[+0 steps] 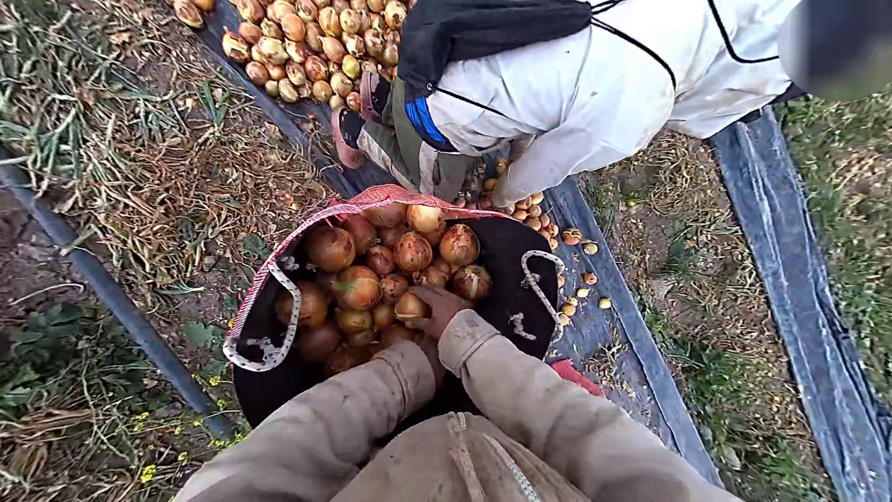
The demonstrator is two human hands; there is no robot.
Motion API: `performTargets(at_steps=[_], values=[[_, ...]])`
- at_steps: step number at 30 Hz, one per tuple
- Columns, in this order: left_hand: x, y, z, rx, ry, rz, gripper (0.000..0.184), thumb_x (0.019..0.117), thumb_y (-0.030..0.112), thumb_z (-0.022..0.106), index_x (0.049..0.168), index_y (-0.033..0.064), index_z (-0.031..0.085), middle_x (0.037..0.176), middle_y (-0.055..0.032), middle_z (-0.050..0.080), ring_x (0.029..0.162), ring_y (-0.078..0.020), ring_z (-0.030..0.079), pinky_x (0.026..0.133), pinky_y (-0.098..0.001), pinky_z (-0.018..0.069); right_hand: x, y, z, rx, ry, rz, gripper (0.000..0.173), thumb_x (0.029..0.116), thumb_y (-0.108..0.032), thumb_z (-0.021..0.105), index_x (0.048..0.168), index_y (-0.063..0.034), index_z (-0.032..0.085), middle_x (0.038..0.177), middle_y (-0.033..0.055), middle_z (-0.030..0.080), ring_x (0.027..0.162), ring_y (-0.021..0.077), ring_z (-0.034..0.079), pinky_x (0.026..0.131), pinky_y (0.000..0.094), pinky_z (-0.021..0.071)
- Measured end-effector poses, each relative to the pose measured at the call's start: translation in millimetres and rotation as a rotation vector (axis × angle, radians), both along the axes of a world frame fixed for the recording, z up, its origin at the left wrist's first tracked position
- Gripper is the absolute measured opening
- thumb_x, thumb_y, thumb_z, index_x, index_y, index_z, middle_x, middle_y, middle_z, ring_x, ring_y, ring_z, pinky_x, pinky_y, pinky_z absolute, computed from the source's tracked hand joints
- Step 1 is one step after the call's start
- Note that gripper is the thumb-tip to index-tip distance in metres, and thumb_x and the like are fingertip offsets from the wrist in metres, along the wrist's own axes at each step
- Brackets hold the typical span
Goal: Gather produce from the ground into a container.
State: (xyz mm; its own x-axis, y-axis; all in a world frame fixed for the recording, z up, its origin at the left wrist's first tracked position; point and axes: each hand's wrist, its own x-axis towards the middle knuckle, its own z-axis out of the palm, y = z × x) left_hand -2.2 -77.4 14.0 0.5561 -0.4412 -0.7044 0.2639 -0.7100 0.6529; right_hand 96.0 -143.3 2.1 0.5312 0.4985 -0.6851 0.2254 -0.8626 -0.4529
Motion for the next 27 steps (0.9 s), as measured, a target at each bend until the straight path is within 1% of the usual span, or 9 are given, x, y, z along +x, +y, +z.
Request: performTargets(at_steps=[2, 4, 7, 9, 12, 19, 21, 23, 27], values=[[-54, 13, -18, -0.148, -0.243, 0.047, 0.033, 0.1007, 0.015, 0.058, 0.126, -0.0033, 0.069, 0.143, -0.0264, 0.059, 0.140, -0.0456, 0.049, 0.112, -0.0593, 0.0426, -11, 11, -22, -0.172, 0.069, 0.212, 0.066, 0.0956, -0.027, 0.074, 0.153, -0.0095, 0.048, 0.154, 0.0155, 0.051, 0.145, 0.0387, 0.043, 0.118, 0.0572, 0.0355], [-60, 41, -8, -0.261, -0.100, -0.086, 0.036, 0.1081, 0.016, 0.047, 0.131, -0.0050, 0.064, 0.145, -0.0271, 0.056, 0.140, -0.0457, 0.048, 0.115, -0.0588, 0.0385, -15, 18, -23, -0.273, 0.083, 0.267, 0.065, 0.0979, -0.027, 0.071, 0.155, -0.0119, 0.046, 0.157, 0.0129, 0.049, 0.147, 0.0398, 0.040, 0.116, 0.0593, 0.0384], [-47, 71, 17, -0.003, -0.435, 0.168, 0.030, 0.1029, 0.018, 0.055, 0.121, 0.0010, 0.071, 0.130, -0.0182, 0.069, 0.128, -0.0365, 0.062, 0.108, -0.0534, 0.0484, -15, 19, -15, -0.314, 0.102, 0.214, 0.066, 0.0971, -0.024, 0.073, 0.156, -0.0131, 0.045, 0.158, 0.0162, 0.044, 0.145, 0.0413, 0.042, 0.113, 0.0589, 0.0413], [-24, 89, 5, 0.213, -0.665, 0.325, 0.032, 0.0920, 0.016, 0.070, 0.122, 0.0061, 0.074, 0.137, -0.0198, 0.064, 0.135, -0.0427, 0.055, 0.107, -0.0626, 0.0447, -16, 20, -8, -0.319, 0.091, 0.138, 0.065, 0.0944, -0.017, 0.075, 0.153, -0.0117, 0.048, 0.157, 0.0211, 0.043, 0.139, 0.0435, 0.048, 0.110, 0.0593, 0.0449], [29, 126, -6, 0.379, -0.273, 0.137, 0.062, 0.0946, 0.017, 0.071, 0.153, 0.0174, 0.050, 0.168, -0.0164, 0.028, 0.155, -0.0482, 0.015, 0.119, -0.0708, 0.0185, -9, 11, -4, -0.292, 0.133, 0.116, 0.065, 0.0912, -0.013, 0.077, 0.150, -0.0082, 0.051, 0.154, 0.0231, 0.047, 0.137, 0.0419, 0.052, 0.113, 0.0592, 0.0427], [27, 144, 13, 0.438, -0.140, -0.125, 0.068, 0.0879, 0.024, 0.081, 0.150, 0.0200, 0.053, 0.163, -0.0166, 0.036, 0.149, -0.0487, 0.028, 0.111, -0.0707, 0.0330, -10, -46, 37, -0.178, 0.002, 0.172, 0.048, 0.0913, -0.020, 0.078, 0.136, -0.0098, 0.065, 0.134, 0.0226, 0.064, 0.123, 0.0414, 0.062, 0.105, 0.0612, 0.0482], [-9, 147, 14, 0.446, -0.109, -0.199, 0.063, 0.0957, 0.029, 0.072, 0.153, 0.0157, 0.049, 0.165, -0.0210, 0.031, 0.152, -0.0483, 0.025, 0.117, -0.0696, 0.0256, -14, -52, 53, -0.215, 0.037, 0.191, 0.048, 0.0945, -0.024, 0.076, 0.138, -0.0074, 0.063, 0.137, 0.0221, 0.062, 0.125, 0.0394, 0.062, 0.107, 0.0579, 0.0479], [-47, 153, 16, 0.367, -0.159, -0.168, 0.048, 0.1022, 0.016, 0.059, 0.147, 0.0002, 0.053, 0.159, -0.0295, 0.038, 0.151, -0.0533, 0.025, 0.119, -0.0745, 0.0115, -22, -57, 60, -0.243, 0.066, 0.227, 0.051, 0.0960, -0.026, 0.074, 0.141, -0.0060, 0.061, 0.140, 0.0219, 0.060, 0.128, 0.0390, 0.059, 0.110, 0.0559, 0.0459], [0, 144, 71, 0.454, 0.387, -0.130, 0.046, 0.1123, 0.016, 0.036, 0.154, -0.0049, 0.039, 0.162, -0.0206, 0.038, 0.156, -0.0310, 0.028, 0.128, -0.0425, 0.0156, -40, -62, 59, -0.212, 0.094, 0.237, 0.051, 0.0978, -0.026, 0.071, 0.144, -0.0093, 0.059, 0.142, 0.0190, 0.060, 0.132, 0.0396, 0.056, 0.112, 0.0563, 0.0439]])
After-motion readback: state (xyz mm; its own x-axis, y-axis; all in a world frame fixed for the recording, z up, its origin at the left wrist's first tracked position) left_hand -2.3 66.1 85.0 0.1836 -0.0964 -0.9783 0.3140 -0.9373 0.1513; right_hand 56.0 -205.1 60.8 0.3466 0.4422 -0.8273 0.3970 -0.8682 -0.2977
